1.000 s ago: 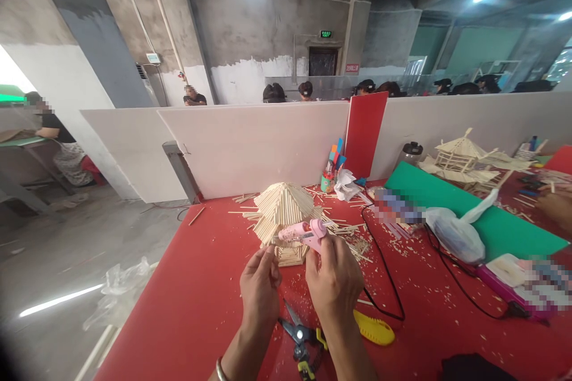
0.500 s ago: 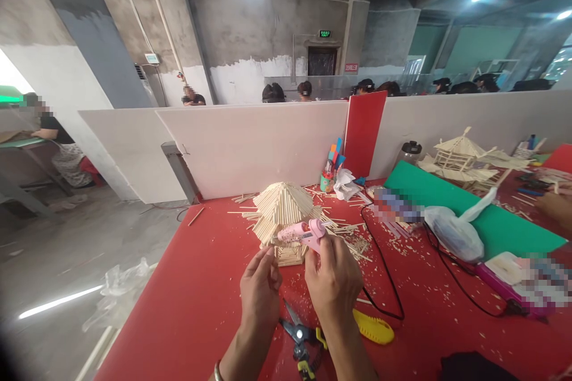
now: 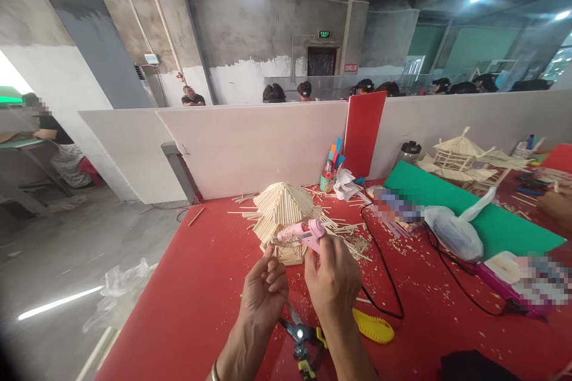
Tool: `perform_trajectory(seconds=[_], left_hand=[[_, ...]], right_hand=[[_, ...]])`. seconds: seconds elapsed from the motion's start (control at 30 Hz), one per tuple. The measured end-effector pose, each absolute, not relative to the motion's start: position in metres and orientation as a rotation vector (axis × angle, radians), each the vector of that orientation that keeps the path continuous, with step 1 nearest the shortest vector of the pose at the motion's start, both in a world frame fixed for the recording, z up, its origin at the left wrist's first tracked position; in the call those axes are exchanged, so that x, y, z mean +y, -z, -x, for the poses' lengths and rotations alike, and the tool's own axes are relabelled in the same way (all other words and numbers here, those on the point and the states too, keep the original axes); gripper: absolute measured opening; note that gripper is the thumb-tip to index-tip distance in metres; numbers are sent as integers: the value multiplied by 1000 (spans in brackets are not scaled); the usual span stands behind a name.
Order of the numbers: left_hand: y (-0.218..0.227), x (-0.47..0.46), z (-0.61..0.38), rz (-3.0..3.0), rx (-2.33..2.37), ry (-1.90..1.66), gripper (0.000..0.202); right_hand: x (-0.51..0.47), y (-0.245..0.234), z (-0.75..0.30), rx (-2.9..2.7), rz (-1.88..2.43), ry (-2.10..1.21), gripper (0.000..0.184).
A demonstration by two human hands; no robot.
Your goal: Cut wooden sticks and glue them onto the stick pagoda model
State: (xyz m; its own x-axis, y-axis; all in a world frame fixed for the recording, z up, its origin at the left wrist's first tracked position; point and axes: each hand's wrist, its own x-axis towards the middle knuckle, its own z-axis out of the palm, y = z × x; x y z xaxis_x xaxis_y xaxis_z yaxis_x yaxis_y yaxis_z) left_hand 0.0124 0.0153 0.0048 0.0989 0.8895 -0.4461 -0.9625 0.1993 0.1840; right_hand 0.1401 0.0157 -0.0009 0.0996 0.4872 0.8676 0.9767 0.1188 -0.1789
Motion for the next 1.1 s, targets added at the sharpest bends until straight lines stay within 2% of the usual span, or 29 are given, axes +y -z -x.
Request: perform_trajectory(seconds=[0.3,0.67,0.87,1.1], left_hand=[[-8,15,-10,192,445,-1344,22],[-2,18,-11,162,485,-1351,15],[-4,21,-14,140,590,-1383,23],[-4,22,-16,85,638,-1405,21]], right_hand=[[16,2,-141,-1518,1503,710,14],[16,2,-141,-1519,1498,703,15],[15,2,-141,-1520,1496,703,15],[15,2,-141,-1522,1477,696,15]])
